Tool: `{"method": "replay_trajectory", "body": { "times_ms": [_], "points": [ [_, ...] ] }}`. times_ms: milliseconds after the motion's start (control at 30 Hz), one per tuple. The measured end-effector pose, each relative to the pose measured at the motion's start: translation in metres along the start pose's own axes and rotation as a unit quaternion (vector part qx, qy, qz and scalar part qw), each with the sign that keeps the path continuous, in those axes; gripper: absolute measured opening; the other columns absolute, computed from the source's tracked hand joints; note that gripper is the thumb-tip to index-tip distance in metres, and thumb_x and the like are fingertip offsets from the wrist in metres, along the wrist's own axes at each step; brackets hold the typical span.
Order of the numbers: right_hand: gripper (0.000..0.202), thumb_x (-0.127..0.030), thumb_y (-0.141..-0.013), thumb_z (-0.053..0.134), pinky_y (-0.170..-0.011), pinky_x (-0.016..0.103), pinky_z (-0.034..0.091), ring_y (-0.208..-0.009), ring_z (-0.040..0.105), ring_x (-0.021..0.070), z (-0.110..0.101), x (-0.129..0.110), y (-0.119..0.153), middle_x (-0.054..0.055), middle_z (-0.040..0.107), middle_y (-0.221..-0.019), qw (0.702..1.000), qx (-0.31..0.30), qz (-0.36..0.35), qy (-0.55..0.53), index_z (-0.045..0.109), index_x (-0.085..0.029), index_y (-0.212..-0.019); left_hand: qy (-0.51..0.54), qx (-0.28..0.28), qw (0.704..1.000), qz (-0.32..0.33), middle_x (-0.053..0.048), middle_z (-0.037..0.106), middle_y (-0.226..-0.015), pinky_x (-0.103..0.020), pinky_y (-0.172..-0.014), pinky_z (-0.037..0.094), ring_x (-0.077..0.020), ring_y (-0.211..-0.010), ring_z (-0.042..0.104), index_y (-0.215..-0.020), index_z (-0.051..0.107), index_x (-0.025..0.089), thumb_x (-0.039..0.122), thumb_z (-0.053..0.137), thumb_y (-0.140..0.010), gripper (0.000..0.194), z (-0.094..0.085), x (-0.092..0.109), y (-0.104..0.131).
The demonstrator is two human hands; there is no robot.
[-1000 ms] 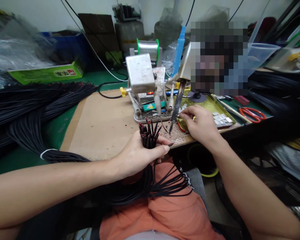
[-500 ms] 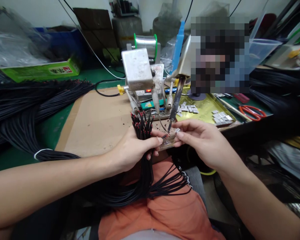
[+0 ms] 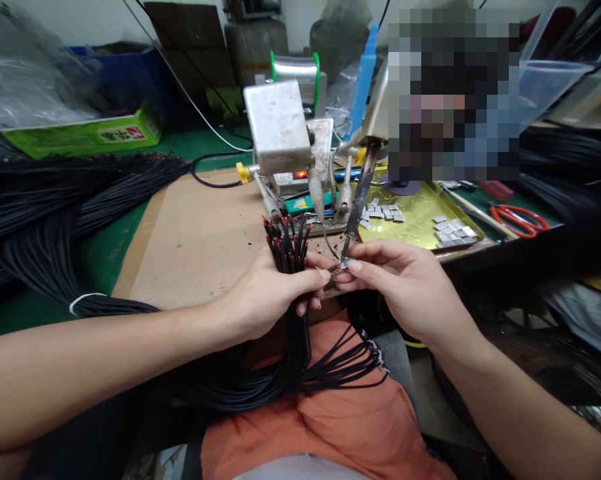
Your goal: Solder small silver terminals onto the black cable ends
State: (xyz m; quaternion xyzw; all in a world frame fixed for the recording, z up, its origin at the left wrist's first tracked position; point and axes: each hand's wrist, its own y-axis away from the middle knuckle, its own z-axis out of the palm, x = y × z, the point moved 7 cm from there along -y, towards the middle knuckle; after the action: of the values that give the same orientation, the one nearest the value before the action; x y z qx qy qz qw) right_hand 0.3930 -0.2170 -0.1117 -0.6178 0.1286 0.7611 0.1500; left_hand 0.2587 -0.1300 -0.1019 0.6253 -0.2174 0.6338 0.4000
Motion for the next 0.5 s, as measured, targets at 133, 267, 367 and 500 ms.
{"method": "replay_trajectory", "body": {
  "times_ms": [133, 267, 367, 500],
  "points": [
    [0.022, -0.022, -0.082, 0.079, -0.078, 0.031, 0.065, -0.075, 0.077, 0.0181, 0.0016, 0.0022, -0.0002, 0.004, 0.076, -0.087, 1.0, 0.002, -0.006, -0.013, 0.07, -0.017, -0.101, 0.005, -0.002, 1.0, -0.009, -0.001, 0.063, -0.059, -0.016, -0.041, 0.043, -0.0097, -0.051, 0.058, -0.094, 0.071, 0.008, 0.019, 0.074, -0.076, 0.021, -0.0001, -0.0009, 0.0008],
    [0.022, -0.02, -0.082, 0.079, -0.076, 0.032, 0.066, -0.073, 0.077, 0.0183, 0.0023, 0.0007, 0.0005, 0.002, 0.075, -0.081, 0.999, 0.02, -0.022, -0.027, 0.065, -0.018, -0.099, 0.008, 0.0, 1.0, -0.013, -0.001, 0.063, -0.06, -0.016, -0.042, 0.043, -0.0098, -0.051, 0.058, -0.093, 0.071, 0.008, 0.019, 0.075, -0.076, 0.02, -0.0002, -0.0013, 0.0001],
    [0.021, -0.023, -0.082, 0.08, -0.076, 0.034, 0.066, -0.074, 0.078, 0.0196, 0.0024, 0.0013, 0.0005, 0.002, 0.076, -0.08, 0.999, 0.029, -0.031, -0.021, 0.064, -0.018, -0.095, 0.014, 0.002, 1.0, -0.007, -0.001, 0.063, -0.06, -0.016, -0.041, 0.043, -0.0102, -0.052, 0.058, -0.091, 0.071, 0.009, 0.018, 0.075, -0.076, 0.018, -0.001, -0.0012, -0.0011],
    [0.02, -0.025, -0.083, 0.079, -0.076, 0.035, 0.066, -0.075, 0.078, 0.0205, 0.0027, 0.0019, 0.0003, 0.004, 0.077, -0.082, 0.999, 0.033, -0.041, -0.014, 0.064, -0.018, -0.095, 0.021, -0.001, 1.0, -0.006, -0.001, 0.063, -0.06, -0.016, -0.042, 0.043, -0.0101, -0.052, 0.058, -0.091, 0.071, 0.01, 0.017, 0.074, -0.077, 0.016, -0.0019, -0.0017, -0.0022]
  ]
}}
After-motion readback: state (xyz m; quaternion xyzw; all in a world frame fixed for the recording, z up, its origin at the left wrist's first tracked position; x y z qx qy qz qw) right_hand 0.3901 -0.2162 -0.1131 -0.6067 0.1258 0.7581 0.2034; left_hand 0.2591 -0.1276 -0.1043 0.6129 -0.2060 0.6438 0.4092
